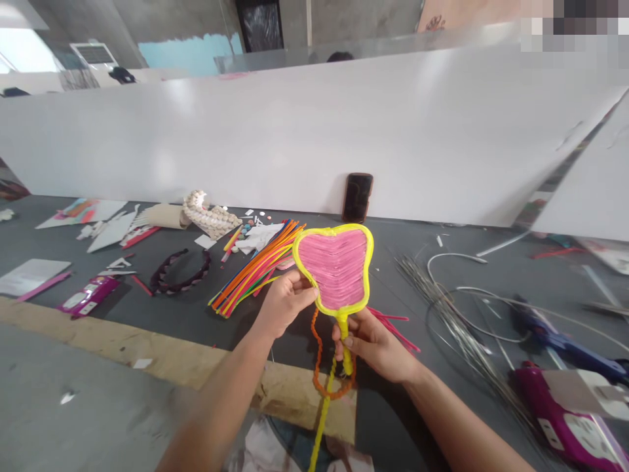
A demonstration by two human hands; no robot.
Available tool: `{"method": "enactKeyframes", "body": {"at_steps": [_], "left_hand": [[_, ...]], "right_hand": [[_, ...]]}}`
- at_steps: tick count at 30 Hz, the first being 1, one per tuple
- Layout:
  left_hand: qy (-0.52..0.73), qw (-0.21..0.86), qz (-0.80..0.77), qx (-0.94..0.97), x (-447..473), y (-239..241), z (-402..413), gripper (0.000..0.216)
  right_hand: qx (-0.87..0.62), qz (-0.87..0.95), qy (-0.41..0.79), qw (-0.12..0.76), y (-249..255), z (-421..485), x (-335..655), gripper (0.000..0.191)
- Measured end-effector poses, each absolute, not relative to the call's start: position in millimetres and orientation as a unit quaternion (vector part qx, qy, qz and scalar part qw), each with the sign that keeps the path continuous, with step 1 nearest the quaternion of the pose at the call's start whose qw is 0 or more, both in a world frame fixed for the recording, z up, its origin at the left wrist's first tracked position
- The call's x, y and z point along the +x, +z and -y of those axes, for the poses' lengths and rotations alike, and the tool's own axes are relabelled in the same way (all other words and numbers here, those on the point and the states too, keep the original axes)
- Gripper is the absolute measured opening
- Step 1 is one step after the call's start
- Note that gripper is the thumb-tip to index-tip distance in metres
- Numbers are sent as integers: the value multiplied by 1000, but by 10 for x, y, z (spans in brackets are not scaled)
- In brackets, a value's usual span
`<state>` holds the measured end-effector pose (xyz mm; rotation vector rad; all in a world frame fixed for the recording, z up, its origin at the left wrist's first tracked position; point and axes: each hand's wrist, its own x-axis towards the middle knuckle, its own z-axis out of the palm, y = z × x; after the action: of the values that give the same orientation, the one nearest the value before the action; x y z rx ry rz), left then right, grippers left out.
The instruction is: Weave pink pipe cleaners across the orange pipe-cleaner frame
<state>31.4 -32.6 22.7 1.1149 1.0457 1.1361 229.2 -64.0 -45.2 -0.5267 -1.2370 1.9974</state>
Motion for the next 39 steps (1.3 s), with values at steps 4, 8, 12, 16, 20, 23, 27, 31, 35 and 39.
{"method": "enactKeyframes", "body": {"at_steps": [4, 8, 12, 16, 20, 23, 27, 31, 35, 39], "left_hand": [[564, 548, -431, 442, 285, 273, 250, 37], [608, 499, -447, 426, 216, 329, 149, 32], [616, 458, -471, 436, 175, 290, 90, 27], [614, 435, -489, 441, 153, 233, 64, 20], [589, 459, -483, 458, 128, 282, -4, 25], [576, 453, -483, 479, 133, 363, -86, 35], [557, 423, -511, 499, 182, 432, -155, 33], [555, 393, -519, 517, 230, 468, -136, 29], [532, 356, -546, 540, 224, 500, -88, 26], [504, 340, -550, 573, 187, 495, -69, 27]], "right_hand": [[-204, 490, 772, 349, -464, 646, 2294, 40], [-208, 507, 764, 340, -460, 651, 2294, 39], [-215, 517, 757, 335, -447, 654, 2290, 38], [-218, 521, 756, 331, -438, 653, 2283, 35], [-212, 524, 757, 328, -436, 652, 2284, 33], [-212, 531, 757, 318, -440, 660, 2282, 36], [-222, 529, 761, 302, -444, 673, 2276, 41], [-225, 529, 761, 301, -443, 676, 2274, 41], [-228, 528, 761, 299, -447, 680, 2261, 39], [-229, 531, 760, 297, -462, 683, 2249, 37]]}}
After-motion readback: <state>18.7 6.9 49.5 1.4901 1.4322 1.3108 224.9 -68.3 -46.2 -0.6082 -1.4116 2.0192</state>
